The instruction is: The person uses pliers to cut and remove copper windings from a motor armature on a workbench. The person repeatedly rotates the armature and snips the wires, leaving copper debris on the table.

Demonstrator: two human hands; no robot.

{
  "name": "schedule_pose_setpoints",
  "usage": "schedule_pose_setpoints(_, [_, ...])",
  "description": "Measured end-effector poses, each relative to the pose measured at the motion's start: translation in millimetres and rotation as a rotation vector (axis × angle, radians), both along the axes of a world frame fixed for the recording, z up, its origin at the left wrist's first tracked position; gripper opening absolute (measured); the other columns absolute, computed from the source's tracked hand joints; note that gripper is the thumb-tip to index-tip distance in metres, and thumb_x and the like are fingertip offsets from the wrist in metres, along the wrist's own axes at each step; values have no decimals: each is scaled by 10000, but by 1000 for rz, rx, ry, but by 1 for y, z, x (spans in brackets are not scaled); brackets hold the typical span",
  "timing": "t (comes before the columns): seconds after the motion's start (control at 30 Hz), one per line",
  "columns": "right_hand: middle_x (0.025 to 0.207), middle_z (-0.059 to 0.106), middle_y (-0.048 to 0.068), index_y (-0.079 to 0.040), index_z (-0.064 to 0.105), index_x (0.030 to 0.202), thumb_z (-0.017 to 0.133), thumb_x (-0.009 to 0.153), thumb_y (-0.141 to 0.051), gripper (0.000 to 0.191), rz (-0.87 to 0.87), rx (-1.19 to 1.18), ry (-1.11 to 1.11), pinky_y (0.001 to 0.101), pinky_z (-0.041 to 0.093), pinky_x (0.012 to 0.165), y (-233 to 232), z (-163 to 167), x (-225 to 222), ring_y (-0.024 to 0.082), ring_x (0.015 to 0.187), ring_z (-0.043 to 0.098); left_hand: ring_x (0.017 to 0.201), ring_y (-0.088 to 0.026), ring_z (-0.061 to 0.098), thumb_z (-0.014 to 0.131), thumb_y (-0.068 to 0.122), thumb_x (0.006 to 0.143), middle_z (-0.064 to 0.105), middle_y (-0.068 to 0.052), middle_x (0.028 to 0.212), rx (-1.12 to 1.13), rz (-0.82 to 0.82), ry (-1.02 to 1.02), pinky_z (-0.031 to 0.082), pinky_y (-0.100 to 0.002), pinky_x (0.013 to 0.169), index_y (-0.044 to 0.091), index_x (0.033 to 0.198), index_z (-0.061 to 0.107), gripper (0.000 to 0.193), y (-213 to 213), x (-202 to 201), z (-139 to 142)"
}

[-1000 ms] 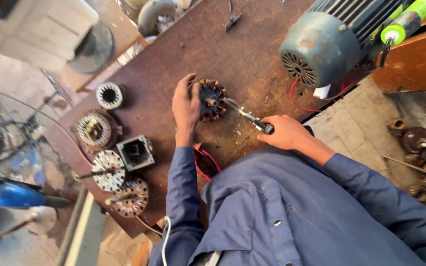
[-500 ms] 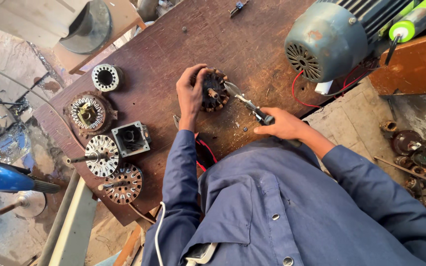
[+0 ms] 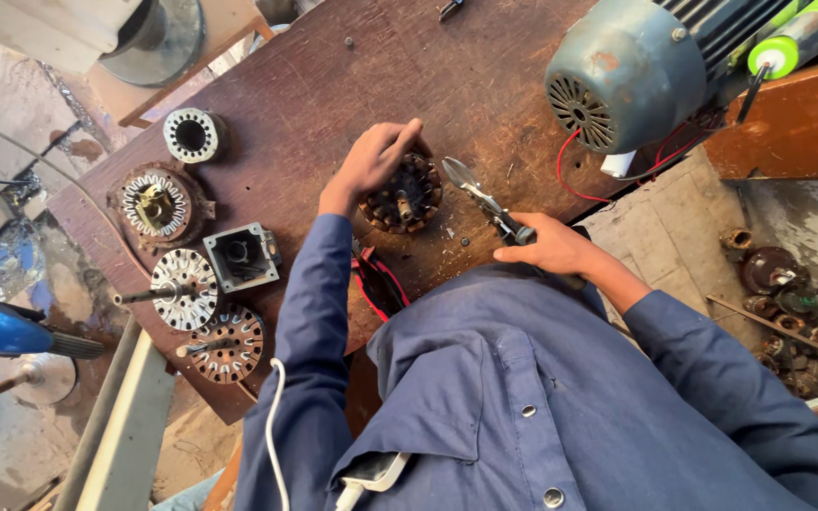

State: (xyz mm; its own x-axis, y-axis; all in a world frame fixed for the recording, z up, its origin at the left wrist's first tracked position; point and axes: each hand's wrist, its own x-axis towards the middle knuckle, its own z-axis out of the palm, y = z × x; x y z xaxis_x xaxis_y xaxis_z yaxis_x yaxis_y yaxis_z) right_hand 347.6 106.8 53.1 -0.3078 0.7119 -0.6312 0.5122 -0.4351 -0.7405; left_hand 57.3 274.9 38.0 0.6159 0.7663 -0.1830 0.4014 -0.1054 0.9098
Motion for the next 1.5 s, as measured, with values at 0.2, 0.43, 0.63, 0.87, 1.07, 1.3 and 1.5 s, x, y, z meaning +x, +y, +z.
schedule_pose_setpoints(0.2, [849,675,103,18,679,1021,820,775,-400,505,88,-18,-112,364,521,760,0,-2,-7,188,799,601,953,-272,742,450,403,1085,776,-118,988,175,209,-205,547,-372,862,55,1055,738,452,14,11,11])
schedule_pose_setpoints(0.43, [889,730,188,-18,691,1031,800,728,-465,551,109,11,-347,419,541,802,5,13,-17,331,844,713,884,-281,671,549,329,1036,712,-116,901,122,638,148,515,-404,789,116,1026,796,326,-41,9,1])
schedule_pose_setpoints(0.63, [844,750,169,-32,709,975,782,735,-474,508,273,-126,-433,422,541,785,22,36,-6,314,822,731,949,-216,574,715,369,951,684,1,969,292,489,162,406,-364,838,121,905,807,269,-37,12,2])
schedule_pose_setpoints(0.87, [829,792,102,-36,743,1002,754,831,-333,343,349,-465,-175,317,463,575,52,41,7,171,676,722,973,-200,546,727,375,956,665,16,962,374,240,31,364,-349,911,140,941,822,254,-21,3,10])
schedule_pose_setpoints(1.07, [810,801,115,-2,733,1083,699,855,-284,364,194,-789,87,270,405,465,77,49,4,149,627,723,984,-184,545,695,346,996,686,35,973,314,227,-51,344,-339,928,125,938,795,249,-12,-3,3])
schedule_pose_setpoints(1.3, [774,725,144,-73,799,962,775,867,-336,281,643,139,-715,407,482,649,68,88,-19,290,730,670,1004,-185,543,703,323,1004,689,34,982,280,196,-110,344,-348,950,122,940,803,233,-19,-8,-5])
schedule_pose_setpoints(1.5, [795,769,197,-12,762,973,758,825,-381,398,226,-779,104,446,341,556,75,71,-11,338,671,699,1023,-199,531,731,306,1002,682,32,999,320,214,-104,358,-344,953,134,973,812,193,-19,-13,-11])
